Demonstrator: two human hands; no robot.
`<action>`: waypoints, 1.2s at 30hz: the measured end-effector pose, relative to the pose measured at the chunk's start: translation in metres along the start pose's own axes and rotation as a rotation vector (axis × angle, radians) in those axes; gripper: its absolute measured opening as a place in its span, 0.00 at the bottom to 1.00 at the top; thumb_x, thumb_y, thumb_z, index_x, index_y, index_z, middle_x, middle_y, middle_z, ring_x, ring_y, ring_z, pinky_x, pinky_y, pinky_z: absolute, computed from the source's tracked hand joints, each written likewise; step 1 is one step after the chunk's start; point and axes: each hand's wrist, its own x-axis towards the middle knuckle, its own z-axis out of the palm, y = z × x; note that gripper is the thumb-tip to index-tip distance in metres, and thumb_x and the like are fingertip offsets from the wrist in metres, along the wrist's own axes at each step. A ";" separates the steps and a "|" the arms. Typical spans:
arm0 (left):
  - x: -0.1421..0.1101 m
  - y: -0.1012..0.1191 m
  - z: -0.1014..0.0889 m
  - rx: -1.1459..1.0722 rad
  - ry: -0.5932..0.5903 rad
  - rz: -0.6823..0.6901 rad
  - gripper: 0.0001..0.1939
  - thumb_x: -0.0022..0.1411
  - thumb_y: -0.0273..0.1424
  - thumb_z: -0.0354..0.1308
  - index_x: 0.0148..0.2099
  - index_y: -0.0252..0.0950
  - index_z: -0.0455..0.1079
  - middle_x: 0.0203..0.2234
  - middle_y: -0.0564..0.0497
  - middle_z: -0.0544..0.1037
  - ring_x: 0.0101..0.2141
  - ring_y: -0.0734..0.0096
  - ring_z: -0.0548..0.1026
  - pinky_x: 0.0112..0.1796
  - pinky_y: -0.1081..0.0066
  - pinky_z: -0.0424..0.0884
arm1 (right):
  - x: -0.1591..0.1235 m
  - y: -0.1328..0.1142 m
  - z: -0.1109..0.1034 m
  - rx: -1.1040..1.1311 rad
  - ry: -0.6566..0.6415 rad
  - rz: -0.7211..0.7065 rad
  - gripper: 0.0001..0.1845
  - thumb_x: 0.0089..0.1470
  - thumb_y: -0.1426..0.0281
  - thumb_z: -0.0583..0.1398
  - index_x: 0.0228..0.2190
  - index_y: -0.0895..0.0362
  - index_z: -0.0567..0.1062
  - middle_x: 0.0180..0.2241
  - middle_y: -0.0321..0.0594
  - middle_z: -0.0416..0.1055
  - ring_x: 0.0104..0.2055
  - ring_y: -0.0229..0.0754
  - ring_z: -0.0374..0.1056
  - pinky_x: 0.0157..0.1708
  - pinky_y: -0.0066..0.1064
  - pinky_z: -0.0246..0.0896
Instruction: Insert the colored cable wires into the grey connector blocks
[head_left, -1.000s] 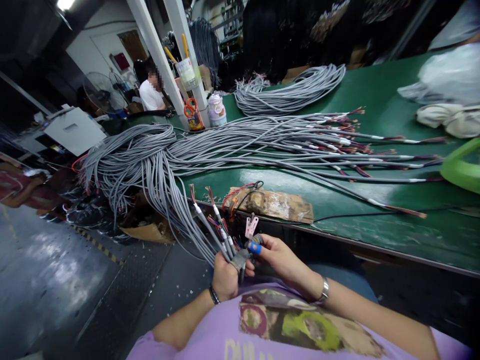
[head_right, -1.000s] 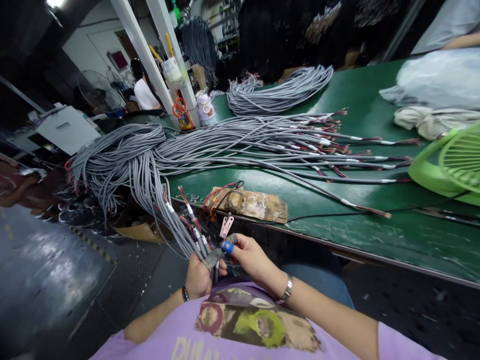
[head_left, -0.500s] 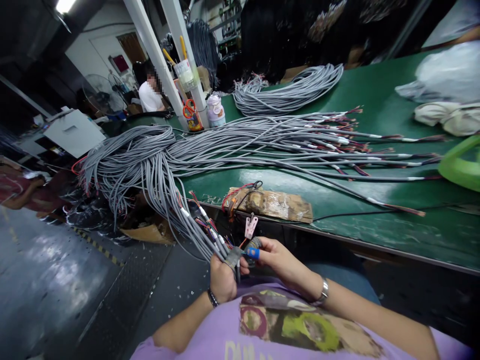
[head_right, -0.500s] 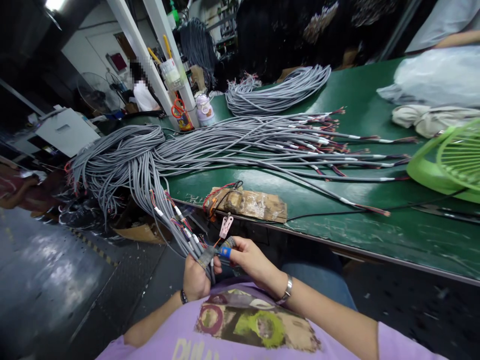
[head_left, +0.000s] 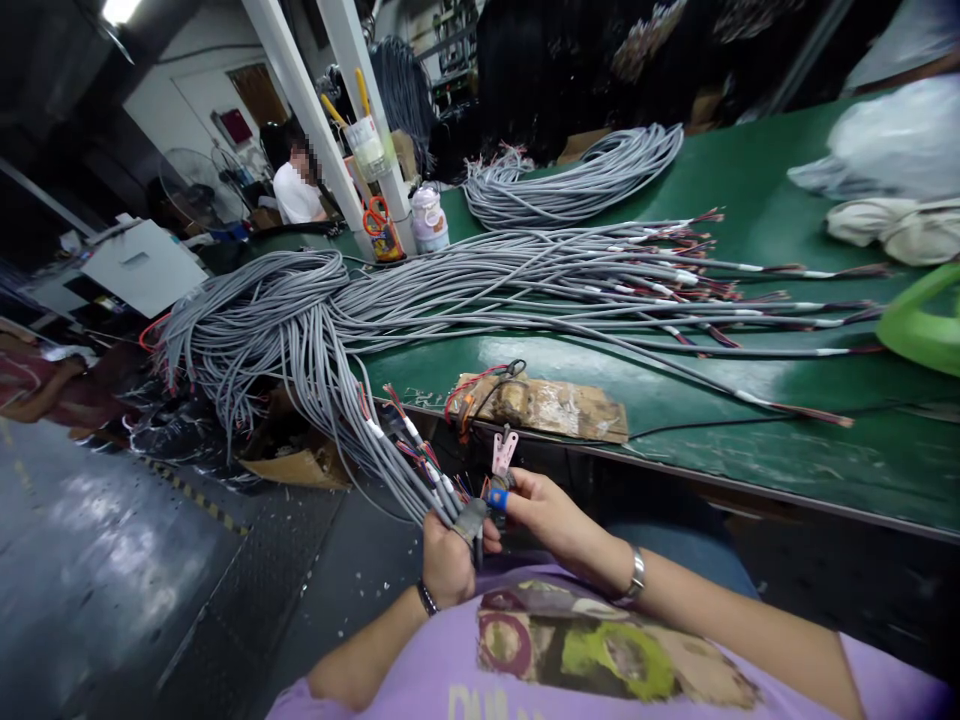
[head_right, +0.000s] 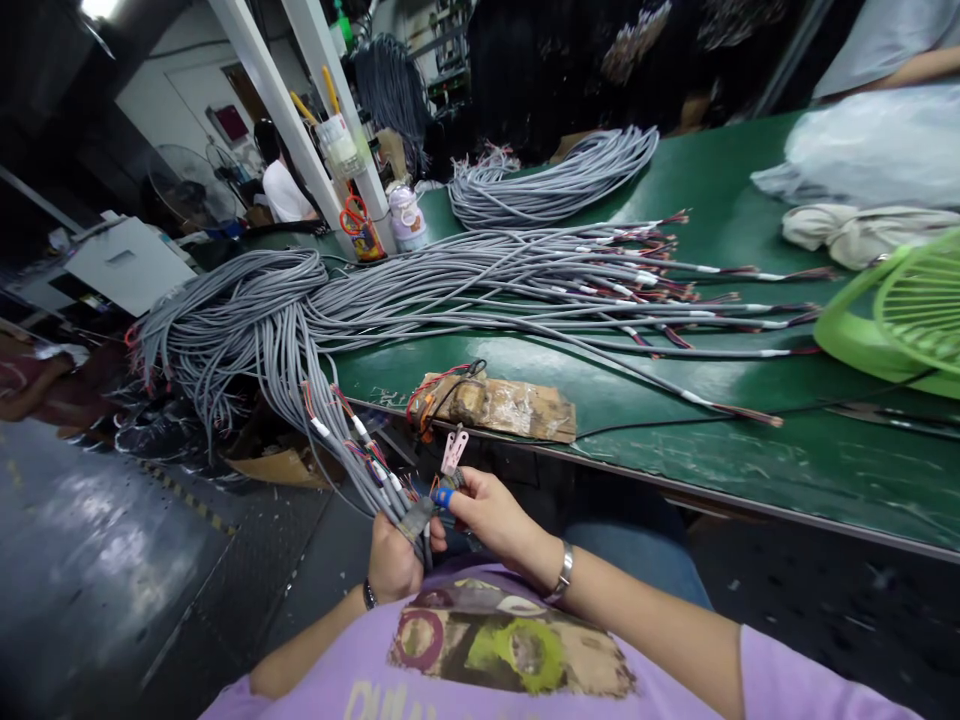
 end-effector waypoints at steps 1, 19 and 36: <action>0.001 0.001 0.001 -0.021 0.027 0.007 0.17 0.43 0.40 0.67 0.25 0.32 0.67 0.12 0.54 0.71 0.14 0.76 0.69 0.17 0.76 0.66 | 0.000 0.001 0.000 0.010 0.025 0.006 0.15 0.46 0.58 0.63 0.24 0.56 0.67 0.16 0.32 0.67 0.19 0.36 0.63 0.22 0.28 0.46; -0.001 0.016 0.020 -0.075 -0.090 -0.026 0.13 0.45 0.37 0.65 0.25 0.33 0.68 0.12 0.54 0.71 0.13 0.78 0.66 0.15 0.79 0.62 | 0.020 -0.008 -0.030 0.414 0.086 0.025 0.21 0.45 0.52 0.64 0.28 0.58 0.75 0.23 0.36 0.70 0.26 0.35 0.63 0.27 0.28 0.58; -0.004 0.015 0.018 -0.012 -0.058 -0.047 0.17 0.43 0.41 0.67 0.25 0.34 0.65 0.11 0.55 0.69 0.11 0.78 0.64 0.14 0.78 0.60 | 0.022 -0.003 -0.028 0.498 0.103 0.052 0.20 0.45 0.52 0.64 0.27 0.57 0.75 0.24 0.37 0.70 0.26 0.36 0.64 0.27 0.27 0.60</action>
